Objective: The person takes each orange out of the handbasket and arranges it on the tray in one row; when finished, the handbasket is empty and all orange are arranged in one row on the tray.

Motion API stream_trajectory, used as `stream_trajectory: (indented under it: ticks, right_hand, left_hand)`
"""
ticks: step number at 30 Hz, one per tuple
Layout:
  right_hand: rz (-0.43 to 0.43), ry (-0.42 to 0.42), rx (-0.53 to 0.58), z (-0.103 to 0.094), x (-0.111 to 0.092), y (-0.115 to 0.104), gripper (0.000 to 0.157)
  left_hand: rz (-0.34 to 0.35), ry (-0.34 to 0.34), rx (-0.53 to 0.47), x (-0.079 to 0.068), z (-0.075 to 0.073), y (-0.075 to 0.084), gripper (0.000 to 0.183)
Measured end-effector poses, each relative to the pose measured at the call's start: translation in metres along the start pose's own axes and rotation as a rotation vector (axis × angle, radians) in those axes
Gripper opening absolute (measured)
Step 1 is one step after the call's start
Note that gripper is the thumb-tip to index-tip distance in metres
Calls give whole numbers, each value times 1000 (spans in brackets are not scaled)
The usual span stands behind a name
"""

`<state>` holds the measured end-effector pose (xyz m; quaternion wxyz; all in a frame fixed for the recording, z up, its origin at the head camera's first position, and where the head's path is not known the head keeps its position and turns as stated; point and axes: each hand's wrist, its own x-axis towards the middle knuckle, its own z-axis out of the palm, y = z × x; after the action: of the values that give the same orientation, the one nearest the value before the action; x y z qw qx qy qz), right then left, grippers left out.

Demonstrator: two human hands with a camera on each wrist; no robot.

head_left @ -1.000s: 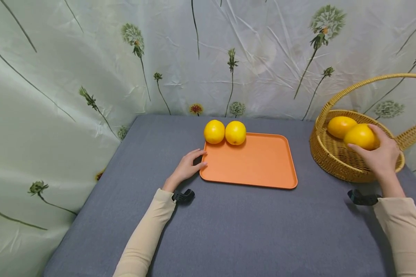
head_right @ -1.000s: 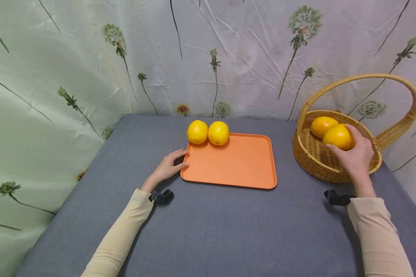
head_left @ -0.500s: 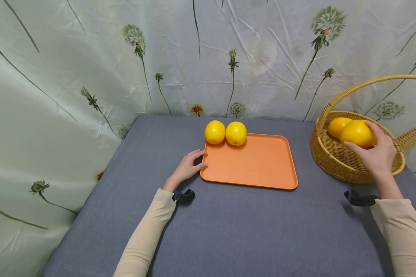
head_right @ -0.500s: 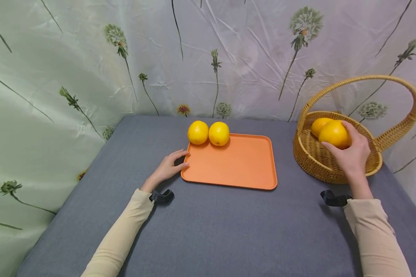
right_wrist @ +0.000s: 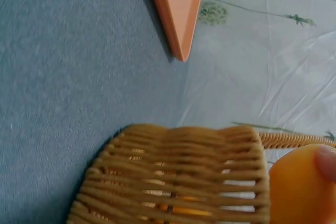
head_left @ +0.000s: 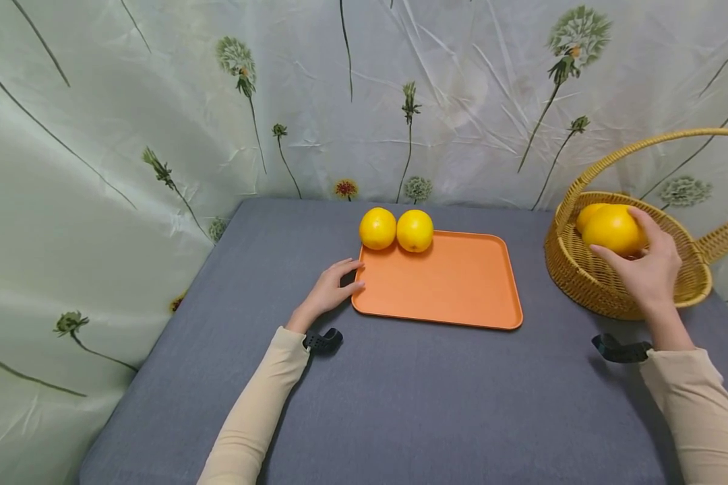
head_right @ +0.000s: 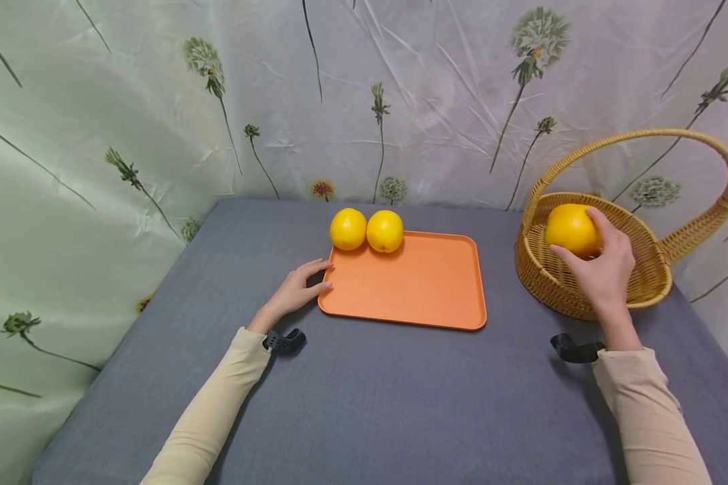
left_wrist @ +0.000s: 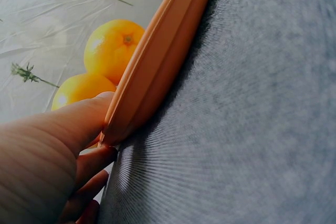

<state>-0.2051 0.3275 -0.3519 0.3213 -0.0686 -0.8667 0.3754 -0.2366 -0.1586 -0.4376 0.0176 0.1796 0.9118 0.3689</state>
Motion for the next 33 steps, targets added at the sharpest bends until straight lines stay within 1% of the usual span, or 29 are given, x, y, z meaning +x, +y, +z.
stream_trajectory:
  ticks: [10, 14, 22, 27, 33]
  right_hand:
    - [-30, -1, 66, 11, -9, -13, 69]
    - [-48, -17, 88, 16, -12, -19, 69]
    - [-61, -76, 99, 27, -15, -28, 70]
    - [-50, -130, 111, 36, -17, -32, 71]
    - [-63, -186, 105, 45, -18, -34, 72]
  left_hand:
    - [0, 5, -2, 0, 1, 0, 48]
    - [7, 6, -11, -1, 1, 0, 48]
    - [9, 8, -14, -1, 0, 0, 47]
    - [6, 7, -15, 0, -1, 0, 47]
    - [10, 2, -7, 1, 0, -1, 48]
